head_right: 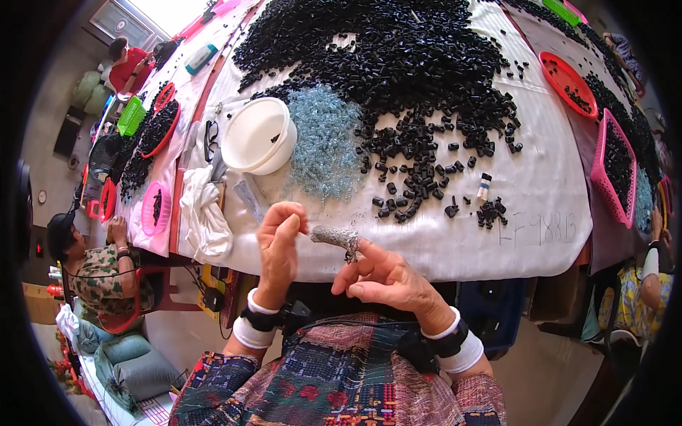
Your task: Assembling and sorting small plastic components on a table in a manufacturing environment.
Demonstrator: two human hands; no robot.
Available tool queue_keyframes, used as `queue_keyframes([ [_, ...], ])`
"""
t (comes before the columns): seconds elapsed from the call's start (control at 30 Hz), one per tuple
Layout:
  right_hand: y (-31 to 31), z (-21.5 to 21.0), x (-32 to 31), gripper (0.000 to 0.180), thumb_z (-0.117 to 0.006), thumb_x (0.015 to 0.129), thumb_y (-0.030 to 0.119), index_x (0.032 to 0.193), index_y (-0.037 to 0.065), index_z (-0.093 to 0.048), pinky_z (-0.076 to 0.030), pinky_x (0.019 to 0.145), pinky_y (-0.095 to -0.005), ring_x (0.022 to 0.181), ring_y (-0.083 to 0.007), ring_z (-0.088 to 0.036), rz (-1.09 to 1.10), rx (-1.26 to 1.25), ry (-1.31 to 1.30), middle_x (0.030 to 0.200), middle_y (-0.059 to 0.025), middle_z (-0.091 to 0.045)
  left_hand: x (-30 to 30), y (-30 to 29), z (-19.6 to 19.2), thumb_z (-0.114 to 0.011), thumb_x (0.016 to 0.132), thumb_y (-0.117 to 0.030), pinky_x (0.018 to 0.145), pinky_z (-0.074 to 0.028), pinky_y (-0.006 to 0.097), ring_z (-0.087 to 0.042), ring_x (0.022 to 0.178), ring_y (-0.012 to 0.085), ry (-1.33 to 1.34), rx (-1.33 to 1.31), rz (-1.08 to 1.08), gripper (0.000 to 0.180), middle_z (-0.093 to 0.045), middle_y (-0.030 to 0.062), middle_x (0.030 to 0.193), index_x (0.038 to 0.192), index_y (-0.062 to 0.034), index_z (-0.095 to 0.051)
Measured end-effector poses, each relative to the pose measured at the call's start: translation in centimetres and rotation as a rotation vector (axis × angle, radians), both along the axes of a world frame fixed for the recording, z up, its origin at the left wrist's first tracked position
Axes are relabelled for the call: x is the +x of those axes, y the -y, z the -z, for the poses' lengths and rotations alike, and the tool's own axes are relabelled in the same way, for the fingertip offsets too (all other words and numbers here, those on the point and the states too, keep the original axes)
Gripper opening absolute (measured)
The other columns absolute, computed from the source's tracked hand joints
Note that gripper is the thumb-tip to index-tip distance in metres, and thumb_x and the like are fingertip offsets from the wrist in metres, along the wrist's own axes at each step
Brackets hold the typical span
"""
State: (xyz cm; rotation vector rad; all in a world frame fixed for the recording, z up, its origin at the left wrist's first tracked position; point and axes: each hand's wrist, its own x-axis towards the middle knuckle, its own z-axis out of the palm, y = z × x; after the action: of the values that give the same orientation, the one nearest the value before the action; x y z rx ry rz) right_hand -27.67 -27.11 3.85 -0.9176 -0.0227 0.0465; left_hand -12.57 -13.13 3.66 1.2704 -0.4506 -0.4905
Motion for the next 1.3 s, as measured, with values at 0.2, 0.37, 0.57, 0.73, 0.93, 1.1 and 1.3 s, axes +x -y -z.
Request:
queue_keyframes([
  [0.2, -0.4, -0.1, 0.2, 0.054, -0.062, 0.079, 0.011, 0.129, 0.005, -0.042, -0.046, 0.071, -0.0304, 0.081, -0.0171, -0.06, 0.117, -0.887, 0.002, 0.091, -0.0078, -0.062, 0.1, 1.5, -6.0, -0.074, 0.065, -0.007, 0.069, -0.041, 0.03, -0.053, 0.077, 0.0202, 0.904, 0.413, 0.231, 0.013, -0.057, 0.0058, 0.081, 0.075, -0.0064, -0.067],
  [0.37, -1.3, 0.5, 0.5, 0.052, -0.064, 0.075, 0.016, 0.123, 0.006, -0.048, -0.043, 0.064, -0.0348, 0.076, -0.0224, -0.058, 0.357, -1.523, 0.124, 0.083, -0.0071, -0.06, -0.9, 1.8, -6.1, -0.073, 0.069, -0.012, 0.066, -0.043, 0.033, -0.055, 0.076, 0.0231, 1.121, 0.574, 0.205, 0.012, -0.059, 0.0051, 0.078, 0.078, -0.0087, -0.066],
  [0.57, -1.4, 0.5, 0.9, 0.051, -0.064, 0.075, 0.021, 0.121, 0.007, -0.049, -0.037, 0.062, -0.0358, 0.073, -0.0199, -0.054, 0.455, -1.771, 0.073, 0.079, -0.0036, -0.056, -2.0, 2.7, -5.1, -0.066, 0.074, -0.009, 0.064, -0.042, 0.036, -0.055, 0.074, 0.0258, 1.199, 0.629, 0.135, 0.01, -0.056, 0.0058, 0.079, 0.082, -0.0075, -0.058],
  [0.73, -2.1, 1.1, 1.3, 0.039, -0.066, 0.07, 0.014, 0.105, 0.003, -0.053, -0.039, 0.063, -0.0367, 0.073, -0.0229, -0.055, 0.496, -1.793, 0.05, 0.075, -0.0058, -0.057, -2.7, 3.1, -4.0, -0.062, 0.076, -0.005, 0.062, -0.043, 0.038, -0.054, 0.073, 0.0298, 1.069, 0.626, 0.146, 0.011, -0.053, 0.0104, 0.079, 0.083, -0.0048, -0.054],
  [0.93, -1.6, 2.4, 0.9, 0.052, -0.06, 0.081, 0.009, 0.128, 0.01, -0.041, -0.044, 0.061, -0.0275, 0.068, -0.0165, -0.058, 0.24, -0.818, -0.073, 0.084, -0.0065, -0.061, -3.5, 3.1, -3.6, -0.06, 0.077, 0.002, 0.059, -0.043, 0.034, -0.053, 0.07, 0.028, 1.069, 0.532, 0.098, 0.012, -0.052, 0.0118, 0.079, 0.085, -0.0019, -0.053],
  [1.1, -0.1, 0.3, -0.2, 0.079, -0.056, 0.086, 0.008, 0.145, 0.018, -0.004, -0.044, 0.061, -0.0242, 0.068, -0.0139, -0.056, 0.087, -0.074, -0.034, 0.087, -0.015, -0.062, -2.6, 2.1, -3.5, -0.052, 0.091, -0.007, 0.06, -0.043, 0.022, -0.05, 0.068, 0.0081, 0.29, 0.222, -0.104, 0.011, -0.055, 0.0013, 0.079, 0.097, 0.0002, -0.057],
  [1.3, 0.2, -0.3, -1.4, 0.079, -0.06, 0.084, 0.012, 0.144, 0.011, -0.009, -0.043, 0.061, -0.0216, 0.066, -0.0135, -0.055, -0.138, 0.271, 0.07, 0.083, -0.0173, -0.062, -0.3, 2.5, -2.9, -0.059, 0.088, -0.017, 0.067, -0.049, 0.023, -0.059, 0.078, 0.0127, -0.461, 0.04, 0.587, 0.034, -0.063, 0.0102, 0.093, 0.113, 0.0063, -0.055],
])
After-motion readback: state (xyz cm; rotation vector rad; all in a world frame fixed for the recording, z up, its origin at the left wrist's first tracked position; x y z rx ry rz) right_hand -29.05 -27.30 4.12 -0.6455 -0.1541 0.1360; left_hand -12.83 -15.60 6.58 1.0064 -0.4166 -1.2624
